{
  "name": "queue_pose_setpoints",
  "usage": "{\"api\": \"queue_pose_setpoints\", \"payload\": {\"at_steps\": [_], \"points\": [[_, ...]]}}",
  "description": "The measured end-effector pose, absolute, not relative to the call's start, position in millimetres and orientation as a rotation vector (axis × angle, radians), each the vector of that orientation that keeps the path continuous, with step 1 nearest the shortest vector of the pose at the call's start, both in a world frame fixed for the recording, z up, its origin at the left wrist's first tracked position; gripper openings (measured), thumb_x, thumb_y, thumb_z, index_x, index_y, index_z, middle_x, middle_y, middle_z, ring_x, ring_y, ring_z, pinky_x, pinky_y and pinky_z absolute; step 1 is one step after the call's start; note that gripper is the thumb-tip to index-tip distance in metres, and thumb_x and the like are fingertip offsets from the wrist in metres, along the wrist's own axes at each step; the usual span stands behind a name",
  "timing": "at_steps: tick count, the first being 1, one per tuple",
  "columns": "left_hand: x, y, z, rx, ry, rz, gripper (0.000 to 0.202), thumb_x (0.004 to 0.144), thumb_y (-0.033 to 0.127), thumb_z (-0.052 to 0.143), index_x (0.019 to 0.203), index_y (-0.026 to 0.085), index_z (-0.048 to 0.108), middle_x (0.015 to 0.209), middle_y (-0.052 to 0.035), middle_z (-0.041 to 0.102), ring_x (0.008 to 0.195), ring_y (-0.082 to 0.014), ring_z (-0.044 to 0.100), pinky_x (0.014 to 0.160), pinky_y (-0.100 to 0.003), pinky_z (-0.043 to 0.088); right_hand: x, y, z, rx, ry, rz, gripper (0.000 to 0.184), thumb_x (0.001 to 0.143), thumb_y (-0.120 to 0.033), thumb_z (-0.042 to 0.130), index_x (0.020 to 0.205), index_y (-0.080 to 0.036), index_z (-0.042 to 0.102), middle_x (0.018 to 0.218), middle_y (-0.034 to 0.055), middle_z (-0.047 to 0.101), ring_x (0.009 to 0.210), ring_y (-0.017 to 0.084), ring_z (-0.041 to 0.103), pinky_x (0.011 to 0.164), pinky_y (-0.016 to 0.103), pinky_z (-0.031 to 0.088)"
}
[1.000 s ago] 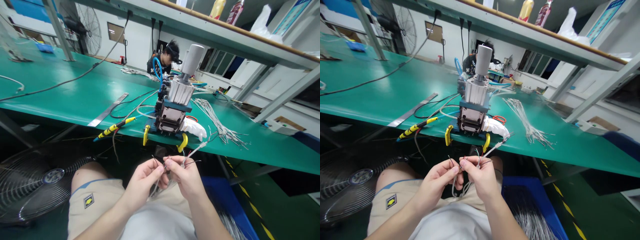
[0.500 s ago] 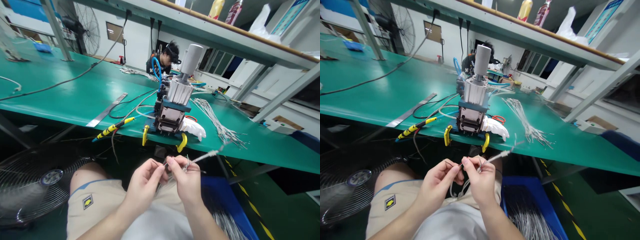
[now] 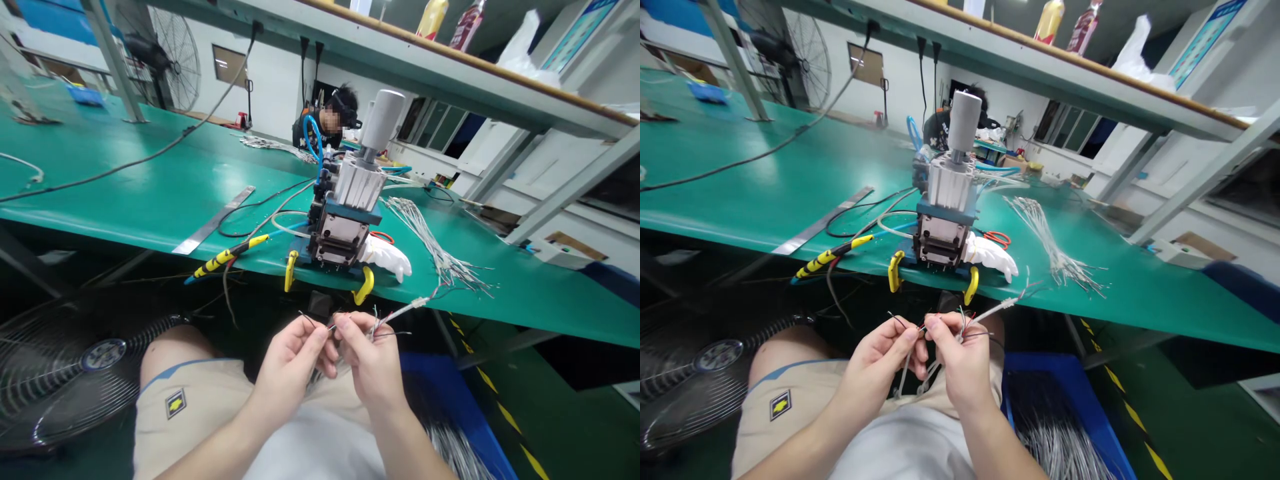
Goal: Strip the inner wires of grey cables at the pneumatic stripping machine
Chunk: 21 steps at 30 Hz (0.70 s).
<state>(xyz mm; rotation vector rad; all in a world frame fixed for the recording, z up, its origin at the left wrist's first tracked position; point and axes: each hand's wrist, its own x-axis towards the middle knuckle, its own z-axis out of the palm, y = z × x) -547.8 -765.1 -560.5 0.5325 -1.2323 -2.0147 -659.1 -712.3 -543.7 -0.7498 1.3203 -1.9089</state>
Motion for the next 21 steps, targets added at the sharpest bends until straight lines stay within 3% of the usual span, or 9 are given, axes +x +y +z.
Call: {"api": "queue_pose_setpoints", "payload": {"at_steps": [2,5,8,12,14,17,21], "points": [[-548,-765,-562,0.55,-1.265,-1.978,0.03,0.09,0.041,0.065,0.078,0.015,0.057,0.065,0.0023,0.064,0.052,-0.0084,0.06,0.055,-0.02,0.051,-659,-711,-546,-0.88,1.425,-1.937,0.02,0.077,-0.033,0.079,0.064,-0.018,0.074,0.065,0.0026,0.068,0.055,0.011,0.053,0.05,0.022,0.041],[-548,-766,-561,0.556,-1.291,-1.952,0.03,0.09,0.042,0.065,0.078,0.015,0.056,0.065,0.0026,0.063,0.052,-0.0082,0.059,0.054,-0.02,0.05,-661,-711,-549,-0.895,1.462,-1.927,0.014,0.077,-0.03,0.078,0.067,-0.021,0.078,0.072,0.0037,0.073,0.07,0.016,0.063,0.066,0.028,0.049],[-548,-767,-560,0.535,-1.3,-1.977,0.032,0.089,0.044,0.065,0.079,0.015,0.056,0.065,0.0026,0.063,0.052,-0.0082,0.059,0.054,-0.02,0.05,-661,-713,-549,-0.78,1.394,-1.887,0.011,0.07,-0.031,0.083,0.069,-0.021,0.079,0.075,0.0053,0.074,0.071,0.018,0.064,0.064,0.029,0.05],[-545,-766,-564,0.535,-1.357,-1.985,0.032,0.092,0.044,0.061,0.079,0.015,0.055,0.065,0.0026,0.061,0.053,-0.0082,0.057,0.054,-0.02,0.049,-662,-714,-548,-0.779,1.293,-1.776,0.015,0.071,-0.033,0.083,0.077,-0.02,0.081,0.059,0.0002,0.064,0.052,0.011,0.051,0.051,0.024,0.042],[-541,-767,-566,0.539,-1.456,-1.93,0.031,0.094,0.043,0.058,0.079,0.016,0.055,0.067,0.0017,0.061,0.058,-0.0093,0.058,0.058,-0.021,0.05,-664,-712,-548,-0.872,1.322,-1.776,0.01,0.074,-0.03,0.08,0.071,-0.021,0.079,0.06,-0.0004,0.064,0.055,0.011,0.052,0.053,0.024,0.043],[-534,-770,-568,0.496,-1.717,-1.778,0.028,0.096,0.04,0.055,0.082,0.016,0.056,0.072,-0.0004,0.062,0.067,-0.0114,0.058,0.064,-0.022,0.049,-669,-704,-546,-1.141,1.422,-1.741,0.016,0.078,-0.023,0.076,0.062,-0.021,0.076,0.068,0.0011,0.067,0.067,0.014,0.06,0.062,0.025,0.047],[-526,-776,-569,0.345,-2.101,-1.686,0.03,0.1,0.037,0.047,0.082,0.015,0.059,0.071,-0.0011,0.06,0.064,-0.0114,0.057,0.06,-0.022,0.045,-678,-689,-544,-1.456,1.448,-1.596,0.008,0.081,-0.019,0.075,0.074,-0.022,0.079,0.07,0.0024,0.068,0.062,0.015,0.062,0.057,0.025,0.047]]}}
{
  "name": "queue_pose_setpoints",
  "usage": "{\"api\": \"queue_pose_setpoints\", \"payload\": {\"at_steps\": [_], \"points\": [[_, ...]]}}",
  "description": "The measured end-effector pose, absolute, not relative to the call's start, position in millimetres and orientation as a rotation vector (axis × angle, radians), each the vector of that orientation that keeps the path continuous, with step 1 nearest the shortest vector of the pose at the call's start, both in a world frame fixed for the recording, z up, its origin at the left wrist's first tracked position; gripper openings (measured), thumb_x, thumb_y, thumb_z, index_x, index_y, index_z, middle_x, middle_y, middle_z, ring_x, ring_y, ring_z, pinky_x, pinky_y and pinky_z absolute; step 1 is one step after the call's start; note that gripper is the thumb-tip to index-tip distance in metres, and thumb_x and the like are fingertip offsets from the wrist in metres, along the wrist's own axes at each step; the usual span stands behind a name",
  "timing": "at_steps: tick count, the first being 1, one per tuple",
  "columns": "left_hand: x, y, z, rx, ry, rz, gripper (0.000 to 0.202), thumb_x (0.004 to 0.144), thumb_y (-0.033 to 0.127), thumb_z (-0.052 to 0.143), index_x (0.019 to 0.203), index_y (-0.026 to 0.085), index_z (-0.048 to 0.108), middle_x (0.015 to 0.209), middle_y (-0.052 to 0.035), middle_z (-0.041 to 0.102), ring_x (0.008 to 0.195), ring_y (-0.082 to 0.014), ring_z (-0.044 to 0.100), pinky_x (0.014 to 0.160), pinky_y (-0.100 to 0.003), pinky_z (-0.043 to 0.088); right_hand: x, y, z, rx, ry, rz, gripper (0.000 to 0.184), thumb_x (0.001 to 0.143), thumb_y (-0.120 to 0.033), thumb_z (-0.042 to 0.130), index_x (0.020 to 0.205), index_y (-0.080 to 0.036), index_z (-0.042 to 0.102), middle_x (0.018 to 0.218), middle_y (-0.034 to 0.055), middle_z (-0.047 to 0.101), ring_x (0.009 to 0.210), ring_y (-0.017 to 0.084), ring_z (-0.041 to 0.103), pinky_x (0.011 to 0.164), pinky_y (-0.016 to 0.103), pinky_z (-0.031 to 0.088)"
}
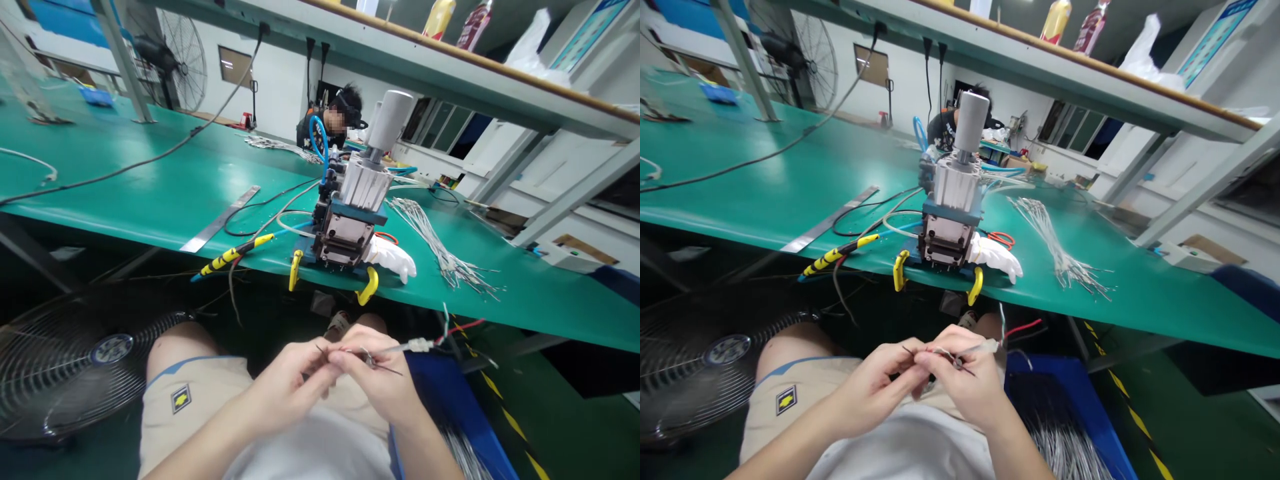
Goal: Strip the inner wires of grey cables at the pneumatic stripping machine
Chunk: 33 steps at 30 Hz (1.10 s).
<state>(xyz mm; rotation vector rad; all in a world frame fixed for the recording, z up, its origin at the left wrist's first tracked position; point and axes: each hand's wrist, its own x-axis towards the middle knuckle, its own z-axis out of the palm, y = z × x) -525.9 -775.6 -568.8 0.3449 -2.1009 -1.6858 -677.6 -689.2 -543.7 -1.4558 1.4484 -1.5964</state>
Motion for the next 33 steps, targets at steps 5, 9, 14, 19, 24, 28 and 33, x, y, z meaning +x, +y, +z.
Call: {"api": "queue_pose_setpoints", "payload": {"at_steps": [5,9,14,19,24,28,33], "points": [[-525,-772,-576,0.107,-2.219,-1.289,0.035,0.102,0.024,0.04,0.071,0.015,0.055,0.062,0.0003,0.054,0.055,-0.0094,0.05,0.055,-0.023,0.038,-679,-682,-558,-1.352,1.448,-1.632,0.017,0.083,-0.022,0.075,0.066,-0.02,0.075,0.065,0.0019,0.065,0.06,0.013,0.058,0.055,0.024,0.043],[-528,-765,-582,0.006,-2.187,-0.789,0.027,0.097,0.012,0.045,0.071,0.017,0.05,0.059,0.002,0.046,0.052,-0.0109,0.039,0.051,-0.029,0.029,-671,-684,-574,-0.931,1.35,-1.675,0.03,0.084,-0.035,0.074,0.061,-0.018,0.068,0.055,-0.0044,0.048,0.044,0.006,0.031,0.043,0.023,0.023],[-531,-770,-589,0.064,-2.208,-0.604,0.025,0.095,0.01,0.047,0.071,0.017,0.05,0.058,0.0025,0.047,0.05,-0.011,0.04,0.049,-0.03,0.027,-667,-680,-573,-1.171,1.537,-1.79,0.029,0.082,-0.025,0.075,0.056,-0.018,0.066,0.054,-0.0026,0.052,0.05,0.009,0.044,0.047,0.024,0.032],[-534,-777,-591,0.111,-2.262,-0.493,0.028,0.097,0.015,0.045,0.071,0.017,0.054,0.058,0.0001,0.054,0.05,-0.0121,0.047,0.049,-0.029,0.03,-670,-678,-566,-1.548,1.638,-1.765,0.013,0.084,-0.017,0.072,0.072,-0.02,0.075,0.065,0.0024,0.065,0.059,0.015,0.059,0.055,0.026,0.044],[-533,-772,-585,0.094,-2.344,-0.39,0.035,0.098,0.017,0.041,0.065,0.018,0.055,0.053,-0.002,0.057,0.048,-0.0133,0.049,0.049,-0.032,0.03,-673,-691,-572,-0.903,1.439,-1.685,0.036,0.077,-0.038,0.079,0.053,-0.017,0.061,0.046,-0.0062,0.037,0.04,0.006,0.026,0.039,0.024,0.019],[-531,-774,-587,0.116,-2.378,-0.395,0.033,0.097,0.016,0.043,0.067,0.018,0.056,0.056,-0.0022,0.06,0.048,-0.0132,0.05,0.05,-0.032,0.029,-674,-692,-572,-1.031,1.482,-1.701,0.034,0.078,-0.036,0.077,0.054,-0.018,0.062,0.048,-0.0041,0.043,0.042,0.008,0.034,0.041,0.024,0.025],[-530,-776,-585,0.205,-2.372,-0.653,0.03,0.096,0.021,0.045,0.068,0.017,0.056,0.056,-0.0007,0.055,0.049,-0.0123,0.048,0.052,-0.03,0.03,-676,-687,-559,-1.49,1.621,-1.641,0.023,0.083,-0.023,0.073,0.061,-0.019,0.068,0.057,0.0,0.058,0.054,0.014,0.052,0.052,0.026,0.039]]}}
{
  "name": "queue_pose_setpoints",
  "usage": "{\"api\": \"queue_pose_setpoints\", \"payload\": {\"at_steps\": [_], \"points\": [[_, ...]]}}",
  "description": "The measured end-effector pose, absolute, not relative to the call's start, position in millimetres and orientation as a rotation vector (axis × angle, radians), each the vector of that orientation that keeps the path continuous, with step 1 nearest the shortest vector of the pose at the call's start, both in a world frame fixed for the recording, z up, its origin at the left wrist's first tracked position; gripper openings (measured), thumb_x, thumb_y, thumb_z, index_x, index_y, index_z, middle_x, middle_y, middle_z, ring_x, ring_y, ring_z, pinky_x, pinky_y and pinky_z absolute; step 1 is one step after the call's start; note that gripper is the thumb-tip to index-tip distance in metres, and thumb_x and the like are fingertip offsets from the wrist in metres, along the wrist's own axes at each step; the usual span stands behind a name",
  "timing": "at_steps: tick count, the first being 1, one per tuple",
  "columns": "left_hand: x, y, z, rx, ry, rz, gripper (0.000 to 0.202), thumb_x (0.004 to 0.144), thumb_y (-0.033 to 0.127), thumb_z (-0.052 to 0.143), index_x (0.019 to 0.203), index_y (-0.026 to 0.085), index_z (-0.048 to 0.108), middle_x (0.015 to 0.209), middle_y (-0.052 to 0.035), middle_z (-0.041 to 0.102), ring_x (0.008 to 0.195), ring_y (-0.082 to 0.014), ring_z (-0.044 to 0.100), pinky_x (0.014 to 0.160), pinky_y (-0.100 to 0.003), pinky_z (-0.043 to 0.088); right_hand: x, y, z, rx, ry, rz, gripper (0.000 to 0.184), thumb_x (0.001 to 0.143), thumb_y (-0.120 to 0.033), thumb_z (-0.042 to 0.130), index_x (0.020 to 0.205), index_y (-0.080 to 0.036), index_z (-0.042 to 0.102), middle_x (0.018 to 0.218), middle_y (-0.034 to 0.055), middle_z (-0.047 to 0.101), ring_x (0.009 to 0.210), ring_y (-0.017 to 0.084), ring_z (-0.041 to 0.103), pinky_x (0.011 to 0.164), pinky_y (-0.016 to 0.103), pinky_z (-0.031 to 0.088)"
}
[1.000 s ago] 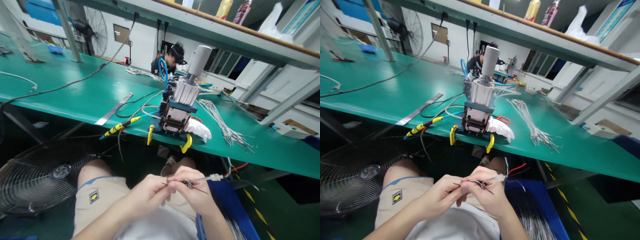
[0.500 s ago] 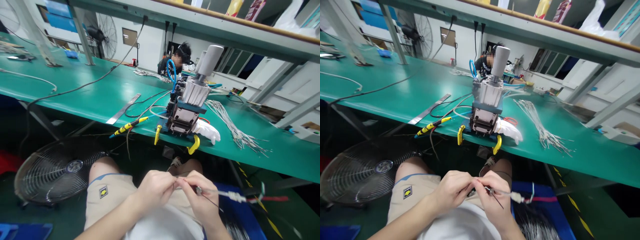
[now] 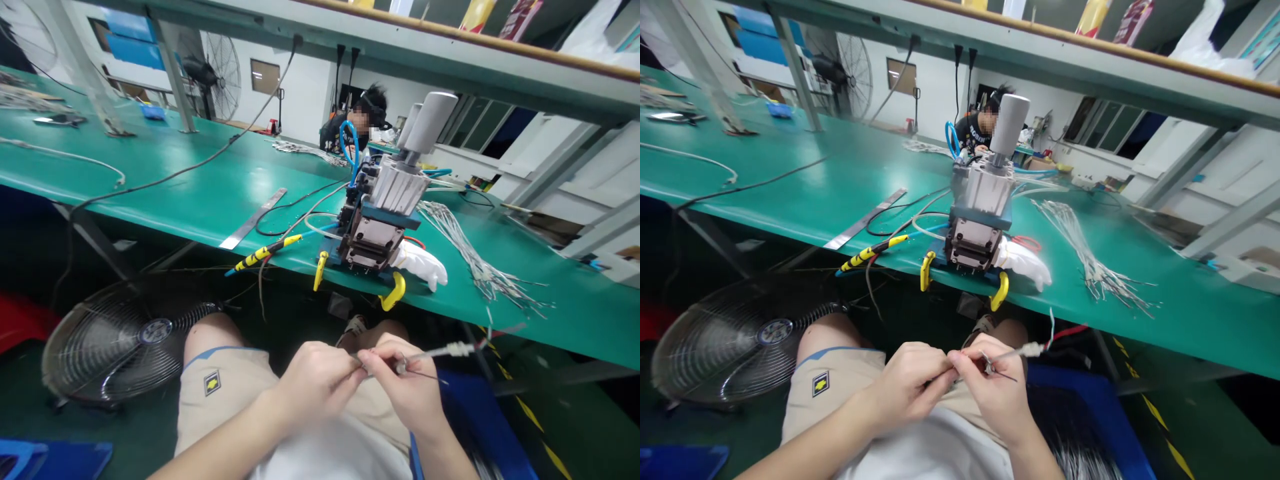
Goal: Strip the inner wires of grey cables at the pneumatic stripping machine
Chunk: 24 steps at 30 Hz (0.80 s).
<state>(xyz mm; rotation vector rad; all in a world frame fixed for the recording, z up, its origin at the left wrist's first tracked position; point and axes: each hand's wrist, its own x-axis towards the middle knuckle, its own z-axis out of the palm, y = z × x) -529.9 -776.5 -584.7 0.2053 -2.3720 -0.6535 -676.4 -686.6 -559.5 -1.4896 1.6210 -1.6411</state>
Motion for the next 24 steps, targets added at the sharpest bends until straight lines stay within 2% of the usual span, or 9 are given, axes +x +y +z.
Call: {"api": "queue_pose_setpoints", "payload": {"at_steps": [4,7,12,15,20,22,24], "points": [[-528,-774,-579,0.25,-2.299,-1.053,0.032,0.098,0.024,0.042,0.069,0.017,0.054,0.059,0.0001,0.052,0.052,-0.011,0.046,0.052,-0.027,0.031,-677,-689,-556,-1.397,1.587,-1.663,0.022,0.08,-0.024,0.074,0.059,-0.02,0.068,0.056,-0.0011,0.057,0.054,0.013,0.05,0.05,0.026,0.038],[-530,-772,-579,0.257,-2.186,-1.203,0.036,0.099,0.024,0.04,0.069,0.016,0.058,0.063,-0.0035,0.058,0.057,-0.0118,0.052,0.056,-0.025,0.037,-676,-693,-558,-1.284,1.585,-1.69,0.023,0.078,-0.024,0.076,0.057,-0.019,0.067,0.055,-0.0011,0.056,0.054,0.013,0.049,0.051,0.026,0.037],[-536,-768,-576,0.261,-2.002,-1.266,0.039,0.098,0.021,0.043,0.064,0.014,0.06,0.06,-0.0061,0.062,0.055,-0.0124,0.055,0.055,-0.024,0.041,-671,-700,-560,-0.878,1.441,-1.688,0.027,0.072,-0.035,0.083,0.058,-0.017,0.068,0.045,-0.0063,0.041,0.041,0.006,0.026,0.04,0.023,0.022],[-538,-766,-574,0.313,-1.892,-1.382,0.041,0.099,0.024,0.043,0.064,0.014,0.061,0.06,-0.0063,0.062,0.056,-0.0128,0.057,0.054,-0.022,0.044,-667,-703,-556,-0.741,1.338,-1.675,0.026,0.065,-0.038,0.087,0.064,-0.016,0.073,0.041,-0.0087,0.036,0.039,0.004,0.021,0.038,0.021,0.019],[-539,-765,-574,0.338,-1.837,-1.464,0.043,0.099,0.027,0.044,0.062,0.014,0.062,0.061,-0.0053,0.061,0.058,-0.0127,0.058,0.057,-0.022,0.046,-663,-701,-547,-0.738,1.229,-1.644,0.026,0.067,-0.039,0.086,0.072,-0.015,0.077,0.042,-0.0049,0.047,0.038,0.004,0.023,0.038,0.021,0.025],[-539,-765,-574,0.342,-1.825,-1.477,0.043,0.099,0.027,0.044,0.063,0.013,0.063,0.062,-0.0055,0.062,0.059,-0.0129,0.059,0.057,-0.022,0.047,-663,-701,-547,-0.74,1.267,-1.657,0.025,0.067,-0.037,0.086,0.071,-0.014,0.077,0.045,-0.004,0.049,0.04,0.004,0.023,0.038,0.021,0.022],[-539,-765,-574,0.357,-1.813,-1.491,0.041,0.099,0.028,0.045,0.065,0.013,0.064,0.063,-0.0056,0.063,0.058,-0.013,0.059,0.057,-0.022,0.047,-664,-701,-547,-0.743,1.311,-1.667,0.024,0.068,-0.035,0.086,0.07,-0.014,0.077,0.045,-0.0054,0.044,0.042,0.004,0.021,0.038,0.021,0.018]]}}
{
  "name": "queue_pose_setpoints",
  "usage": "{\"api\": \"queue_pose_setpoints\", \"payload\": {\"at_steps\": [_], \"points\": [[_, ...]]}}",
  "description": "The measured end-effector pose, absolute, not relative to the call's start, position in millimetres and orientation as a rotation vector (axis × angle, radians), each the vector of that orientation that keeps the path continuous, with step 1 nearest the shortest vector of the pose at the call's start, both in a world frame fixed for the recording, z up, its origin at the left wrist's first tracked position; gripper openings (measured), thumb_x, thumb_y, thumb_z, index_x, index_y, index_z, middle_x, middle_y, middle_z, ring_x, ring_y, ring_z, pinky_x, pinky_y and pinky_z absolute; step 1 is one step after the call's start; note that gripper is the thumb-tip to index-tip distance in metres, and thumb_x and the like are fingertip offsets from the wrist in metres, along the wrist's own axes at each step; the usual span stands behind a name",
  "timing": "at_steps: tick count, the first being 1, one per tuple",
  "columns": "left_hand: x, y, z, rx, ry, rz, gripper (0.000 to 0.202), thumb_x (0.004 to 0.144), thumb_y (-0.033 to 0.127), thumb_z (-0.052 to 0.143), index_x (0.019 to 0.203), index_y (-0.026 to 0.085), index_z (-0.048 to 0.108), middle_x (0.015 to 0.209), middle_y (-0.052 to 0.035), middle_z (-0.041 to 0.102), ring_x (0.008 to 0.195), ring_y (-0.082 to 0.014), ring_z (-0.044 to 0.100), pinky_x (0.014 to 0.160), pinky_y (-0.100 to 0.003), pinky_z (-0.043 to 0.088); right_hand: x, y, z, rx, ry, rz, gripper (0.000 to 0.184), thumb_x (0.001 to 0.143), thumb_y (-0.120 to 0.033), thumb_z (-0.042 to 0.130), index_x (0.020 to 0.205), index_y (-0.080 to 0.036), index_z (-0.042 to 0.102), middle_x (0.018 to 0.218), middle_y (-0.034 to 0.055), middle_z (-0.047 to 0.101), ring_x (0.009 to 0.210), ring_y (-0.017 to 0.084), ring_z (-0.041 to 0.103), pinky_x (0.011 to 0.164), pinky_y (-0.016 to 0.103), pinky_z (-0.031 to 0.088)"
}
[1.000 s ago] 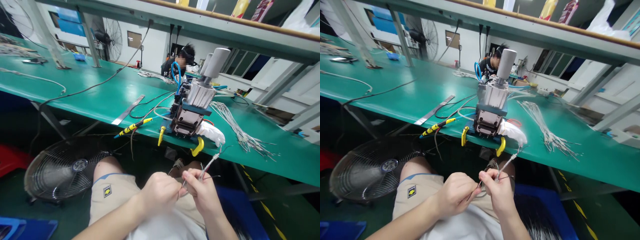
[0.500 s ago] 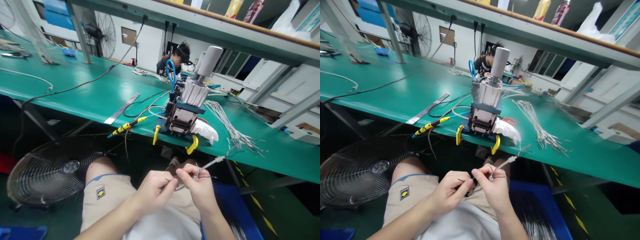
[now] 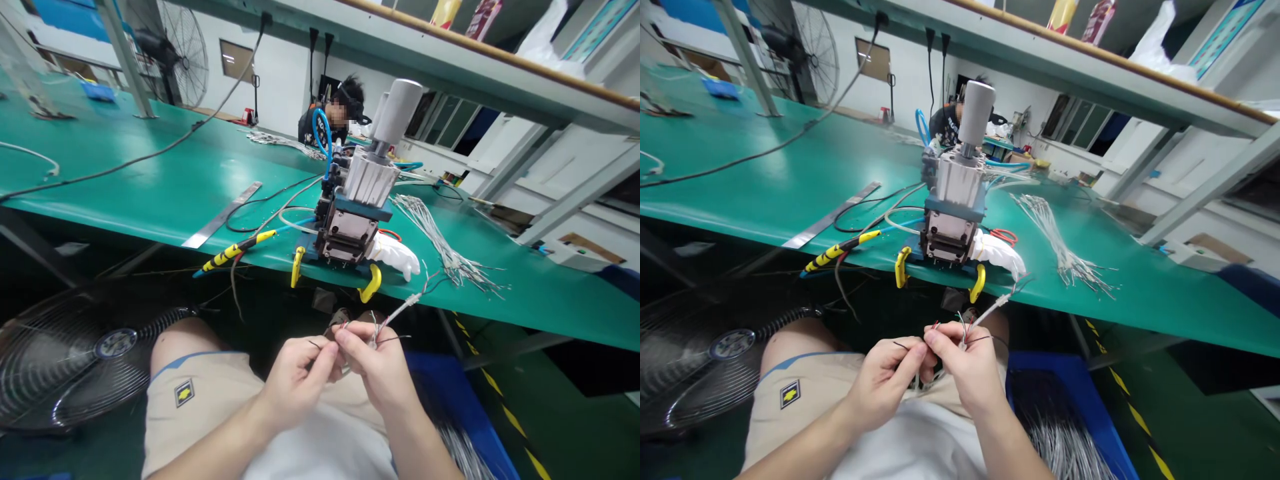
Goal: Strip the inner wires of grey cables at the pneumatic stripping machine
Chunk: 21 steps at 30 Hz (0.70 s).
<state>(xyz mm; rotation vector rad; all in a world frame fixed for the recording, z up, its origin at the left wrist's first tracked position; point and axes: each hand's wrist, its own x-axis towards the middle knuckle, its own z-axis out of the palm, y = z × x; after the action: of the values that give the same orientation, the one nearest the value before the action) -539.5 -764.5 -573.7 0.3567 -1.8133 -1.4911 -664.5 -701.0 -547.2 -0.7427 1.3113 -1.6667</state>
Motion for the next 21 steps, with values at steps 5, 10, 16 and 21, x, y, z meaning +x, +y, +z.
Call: {"api": "queue_pose_setpoints", "payload": {"at_steps": [5,10,16,21], "points": [[-539,-768,-574,0.38,-1.904,-1.463,0.039,0.1,0.03,0.043,0.07,0.014,0.061,0.066,-0.0047,0.061,0.06,-0.013,0.056,0.057,-0.023,0.044,-668,-701,-546,-0.812,1.324,-1.674,0.024,0.073,-0.034,0.083,0.064,-0.014,0.072,0.047,-0.0063,0.04,0.043,0.004,0.023,0.039,0.021,0.017],[-539,-778,-572,0.335,-2.09,-1.427,0.045,0.102,0.031,0.037,0.066,0.014,0.059,0.066,-0.0039,0.058,0.062,-0.0132,0.053,0.06,-0.025,0.041,-670,-703,-543,-0.851,1.262,-1.693,0.026,0.073,-0.034,0.082,0.06,-0.015,0.069,0.047,-0.0056,0.045,0.04,0.004,0.024,0.039,0.022,0.021],[-540,-787,-572,0.215,-2.218,-1.115,0.038,0.099,0.024,0.042,0.069,0.015,0.063,0.063,-0.0048,0.061,0.057,-0.0134,0.054,0.057,-0.025,0.039,-671,-706,-544,-0.638,1.301,-1.721,0.032,0.061,-0.036,0.089,0.059,-0.015,0.064,0.04,-0.0095,0.037,0.038,0.003,0.02,0.038,0.02,0.013],[-549,-789,-567,0.202,-2.206,-1.139,0.041,0.099,0.025,0.042,0.064,0.015,0.061,0.061,-0.0042,0.059,0.055,-0.0127,0.053,0.056,-0.025,0.037,-677,-710,-538,-0.558,1.207,-1.688,0.031,0.06,-0.035,0.087,0.058,-0.015,0.063,0.037,-0.011,0.033,0.036,0.002,0.017,0.037,0.02,0.01]]}}
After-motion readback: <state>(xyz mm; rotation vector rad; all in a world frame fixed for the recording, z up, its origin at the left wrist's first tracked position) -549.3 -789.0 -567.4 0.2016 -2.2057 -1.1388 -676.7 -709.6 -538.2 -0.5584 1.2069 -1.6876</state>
